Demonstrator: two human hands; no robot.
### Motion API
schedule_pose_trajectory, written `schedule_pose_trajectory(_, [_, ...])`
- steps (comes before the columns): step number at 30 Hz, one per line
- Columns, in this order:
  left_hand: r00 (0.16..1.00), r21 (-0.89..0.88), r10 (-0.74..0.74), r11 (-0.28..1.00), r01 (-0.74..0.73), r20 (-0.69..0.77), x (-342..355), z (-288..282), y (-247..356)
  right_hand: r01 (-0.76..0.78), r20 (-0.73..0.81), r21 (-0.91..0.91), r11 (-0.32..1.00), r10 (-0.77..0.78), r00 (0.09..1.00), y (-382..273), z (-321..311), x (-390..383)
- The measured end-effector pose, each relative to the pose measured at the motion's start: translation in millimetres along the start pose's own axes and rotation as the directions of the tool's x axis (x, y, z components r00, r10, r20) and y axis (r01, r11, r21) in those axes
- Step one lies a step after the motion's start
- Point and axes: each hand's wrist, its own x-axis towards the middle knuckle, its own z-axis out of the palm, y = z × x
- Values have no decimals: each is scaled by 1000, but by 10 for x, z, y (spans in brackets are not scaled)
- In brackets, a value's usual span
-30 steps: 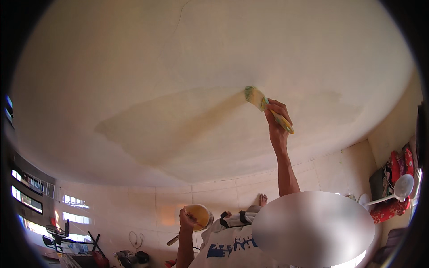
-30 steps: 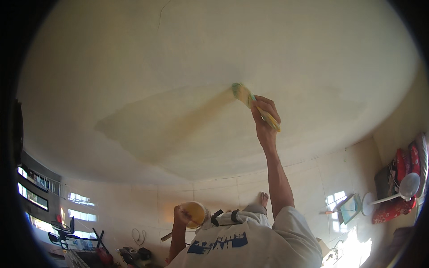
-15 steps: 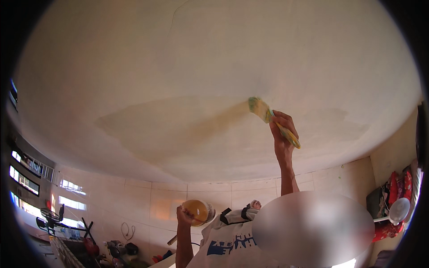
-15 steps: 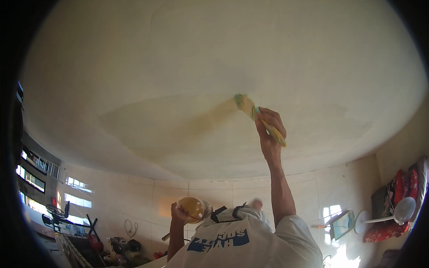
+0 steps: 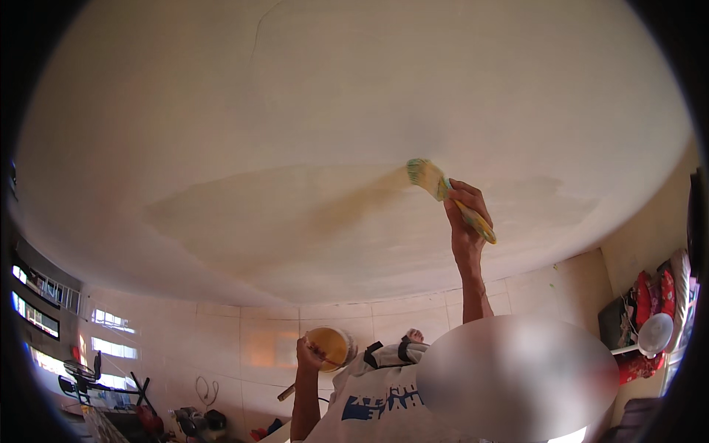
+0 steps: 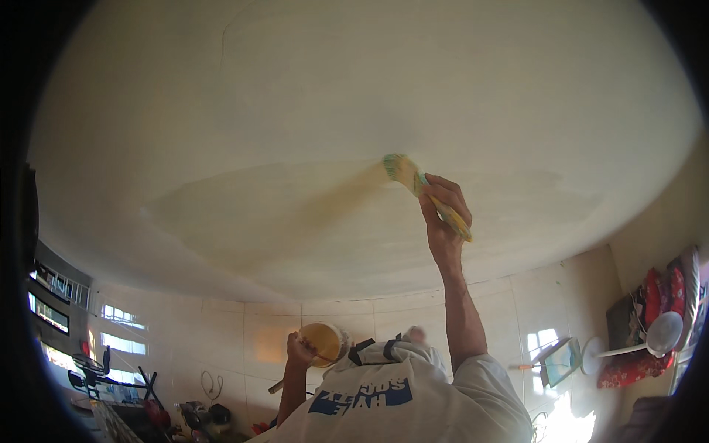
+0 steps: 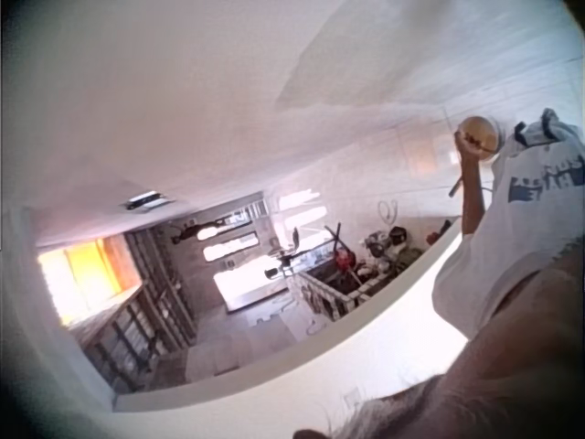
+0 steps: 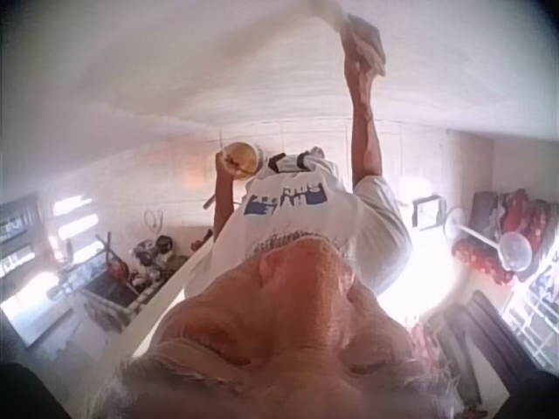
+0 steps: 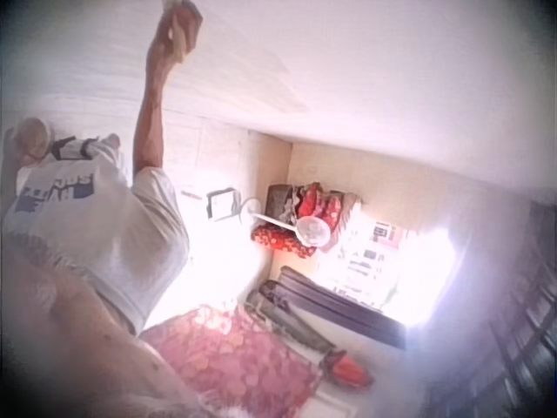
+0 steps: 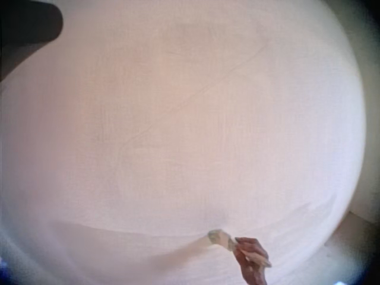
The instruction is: The person paints a ceiling using a paintbrush and a paint container. They repeatedly dip the brush into the container and apply paint in broad strokes across the ceiling surface.
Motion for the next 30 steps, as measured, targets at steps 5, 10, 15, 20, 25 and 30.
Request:
schedule_pose_trajectory(5, [999, 60, 33, 998, -34, 23, -78, 13, 13, 13, -17, -34, 999, -13, 1000, -12, -2, -9])
schedule_pose_trajectory(10, [999, 70, 38, 997, -40, 33, -22, -55, 15, 5, -33, -30, 1000, -6, 999, -3, 9, -13])
schedule_pose_trajectory(15, [999, 89, 39, 995, -40, 12, -82, -72, 49, -10, -50, -15, 1000, 9, 999, -3, 12, -22])
schedule_pose_trajectory(20, [997, 70, 62, 995, -65, 39, -33, -107, 23, 5, -56, -22, 1000, -6, 998, -4, 21, -5])
schedule_pose_trajectory(25, [1000, 70, 8, 998, -9, 12, -5, -73, 27, -7, -60, -16, 1000, 6, 998, 20, 20, -8])
schedule_pose_trajectory(30, [993, 95, -30, 995, 19, 112, 75, -119, -22, -5, -35, -44, 999, 4, 999, 6, -16, -1])
